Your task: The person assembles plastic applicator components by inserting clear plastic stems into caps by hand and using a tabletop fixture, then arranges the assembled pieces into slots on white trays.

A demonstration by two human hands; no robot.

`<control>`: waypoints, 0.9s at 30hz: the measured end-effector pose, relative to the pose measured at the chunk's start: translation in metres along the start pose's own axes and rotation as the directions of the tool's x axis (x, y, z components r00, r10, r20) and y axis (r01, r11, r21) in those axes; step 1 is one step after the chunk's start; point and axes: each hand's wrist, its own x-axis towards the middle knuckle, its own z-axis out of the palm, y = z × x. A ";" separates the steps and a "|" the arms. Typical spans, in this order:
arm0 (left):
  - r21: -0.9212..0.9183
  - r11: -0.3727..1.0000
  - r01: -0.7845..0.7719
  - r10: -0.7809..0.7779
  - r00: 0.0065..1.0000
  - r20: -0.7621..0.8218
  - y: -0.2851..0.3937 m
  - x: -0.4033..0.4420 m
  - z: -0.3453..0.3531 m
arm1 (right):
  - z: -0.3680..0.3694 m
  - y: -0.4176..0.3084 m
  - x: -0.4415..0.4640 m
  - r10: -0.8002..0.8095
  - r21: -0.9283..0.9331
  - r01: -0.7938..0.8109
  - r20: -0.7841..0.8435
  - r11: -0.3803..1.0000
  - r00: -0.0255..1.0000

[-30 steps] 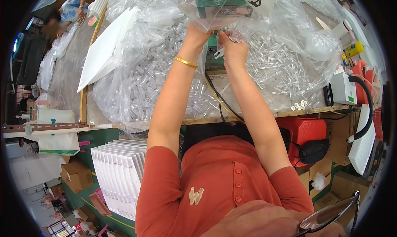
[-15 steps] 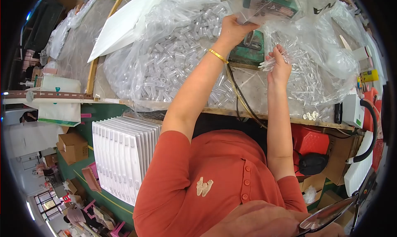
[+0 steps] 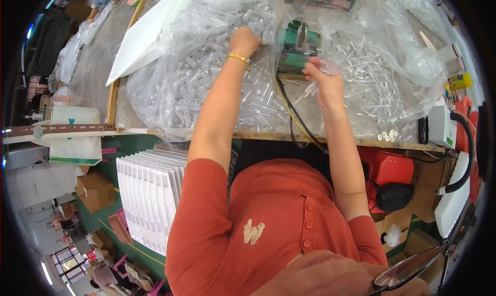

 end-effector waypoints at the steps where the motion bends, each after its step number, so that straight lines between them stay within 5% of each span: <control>1: 0.010 1.000 -0.030 0.029 0.998 0.048 -0.001 0.003 0.002 | 0.008 0.000 -0.005 0.028 -0.034 -0.028 0.018 0.999 0.999; 6: 0.035 0.981 -0.188 0.187 0.982 0.033 -0.011 -0.007 -0.009 | 0.007 0.006 -0.008 0.019 -0.133 -0.014 0.034 0.991 0.999; 9: 0.027 0.995 -0.096 0.096 0.995 0.001 -0.009 -0.020 -0.020 | 0.000 0.009 -0.007 0.026 -0.136 -0.024 0.008 0.990 1.000; 15: 0.095 0.993 -0.069 0.047 0.975 0.215 -0.011 -0.016 -0.013 | 0.010 0.008 -0.012 0.061 -0.120 -0.054 0.056 0.991 0.997; 16: -0.179 0.982 -0.055 0.090 0.977 0.191 -0.011 -0.017 -0.018 | 0.009 0.007 -0.013 0.052 -0.117 -0.047 0.044 0.992 0.998; 17: -0.441 0.896 -0.044 0.129 0.978 0.164 -0.007 -0.019 -0.019 | 0.009 0.006 -0.014 0.059 -0.120 -0.053 0.052 0.991 0.997; 18: -0.444 0.894 -0.056 0.146 0.974 0.172 0.002 -0.027 -0.022 | 0.008 0.005 -0.015 0.069 -0.126 -0.061 0.058 0.990 0.996; 20: -0.865 0.335 0.374 0.203 0.867 0.454 0.024 -0.051 -0.040 | 0.008 0.004 -0.014 0.048 -0.130 -0.042 0.041 0.991 0.998; 27: -0.892 -0.013 0.453 0.253 0.864 0.435 0.052 -0.080 -0.030 | 0.004 -0.001 -0.012 0.017 -0.199 -0.012 0.024 0.980 1.000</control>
